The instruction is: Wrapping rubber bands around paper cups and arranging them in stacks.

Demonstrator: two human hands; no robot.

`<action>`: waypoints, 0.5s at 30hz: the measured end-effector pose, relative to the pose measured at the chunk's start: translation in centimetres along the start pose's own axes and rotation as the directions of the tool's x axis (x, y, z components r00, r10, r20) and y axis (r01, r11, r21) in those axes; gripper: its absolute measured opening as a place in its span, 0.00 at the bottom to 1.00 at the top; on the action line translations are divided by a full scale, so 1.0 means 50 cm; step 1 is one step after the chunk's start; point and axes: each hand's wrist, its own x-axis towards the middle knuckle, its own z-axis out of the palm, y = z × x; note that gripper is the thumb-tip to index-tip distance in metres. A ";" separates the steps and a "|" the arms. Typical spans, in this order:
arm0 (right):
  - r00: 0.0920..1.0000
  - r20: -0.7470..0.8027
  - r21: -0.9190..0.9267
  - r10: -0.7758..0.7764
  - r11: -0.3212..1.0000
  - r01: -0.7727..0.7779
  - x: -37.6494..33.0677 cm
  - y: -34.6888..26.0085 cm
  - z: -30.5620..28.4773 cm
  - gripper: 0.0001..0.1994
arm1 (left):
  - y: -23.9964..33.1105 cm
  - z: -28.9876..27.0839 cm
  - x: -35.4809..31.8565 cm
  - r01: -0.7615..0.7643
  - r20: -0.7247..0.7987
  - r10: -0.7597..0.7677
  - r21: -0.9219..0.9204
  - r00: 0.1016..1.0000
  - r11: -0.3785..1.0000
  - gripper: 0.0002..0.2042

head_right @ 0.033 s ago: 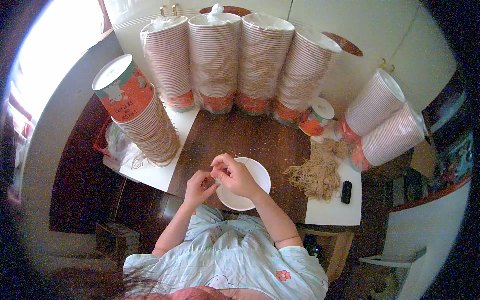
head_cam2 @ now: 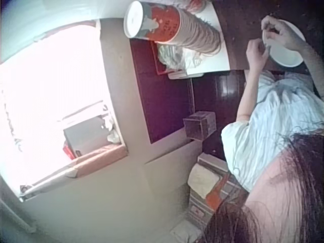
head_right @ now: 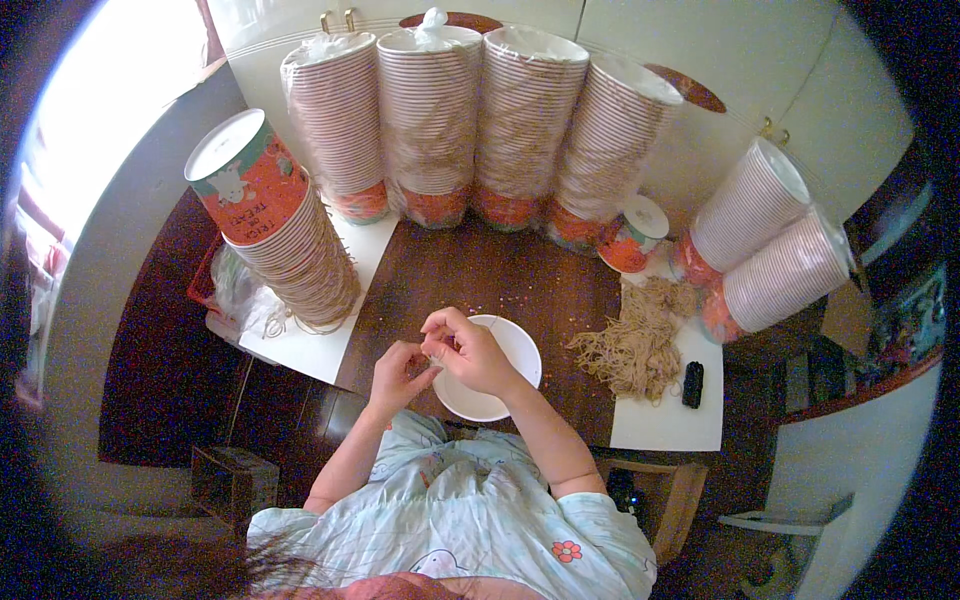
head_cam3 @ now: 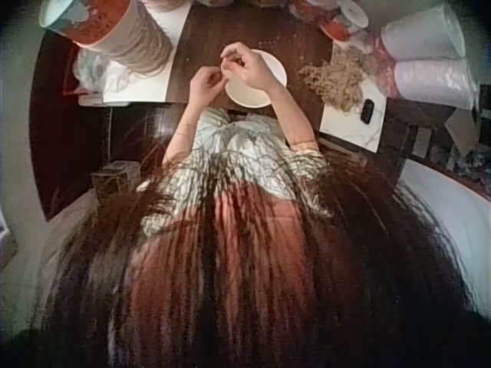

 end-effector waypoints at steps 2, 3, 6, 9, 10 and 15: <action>1.000 0.004 0.019 0.007 1.000 -0.007 0.001 -0.006 0.001 0.08 | -0.011 0.006 0.000 -0.055 0.007 0.054 0.113 0.999 0.992 0.08; 1.000 0.005 0.007 0.018 1.000 -0.018 0.002 -0.007 0.001 0.08 | -0.013 0.006 -0.001 -0.055 0.007 0.054 0.113 0.998 0.992 0.08; 1.000 -0.015 -0.010 0.017 1.000 -0.017 0.003 -0.005 -0.005 0.08 | -0.016 0.008 -0.003 0.024 0.005 -0.025 0.121 1.000 0.992 0.07; 0.998 -0.066 0.003 0.005 1.000 -0.005 0.001 0.009 -0.014 0.09 | -0.021 0.004 -0.007 0.091 0.006 -0.090 -0.043 0.996 0.995 0.06; 0.995 -0.095 0.019 0.002 1.000 0.000 0.000 0.012 -0.016 0.09 | -0.022 0.003 -0.008 0.148 0.033 -0.146 -0.084 0.989 0.985 0.06; 0.995 -0.092 0.017 0.022 1.000 -0.021 -0.001 0.005 -0.022 0.10 | -0.042 0.001 -0.011 0.225 0.086 -0.213 -0.159 0.973 0.961 0.06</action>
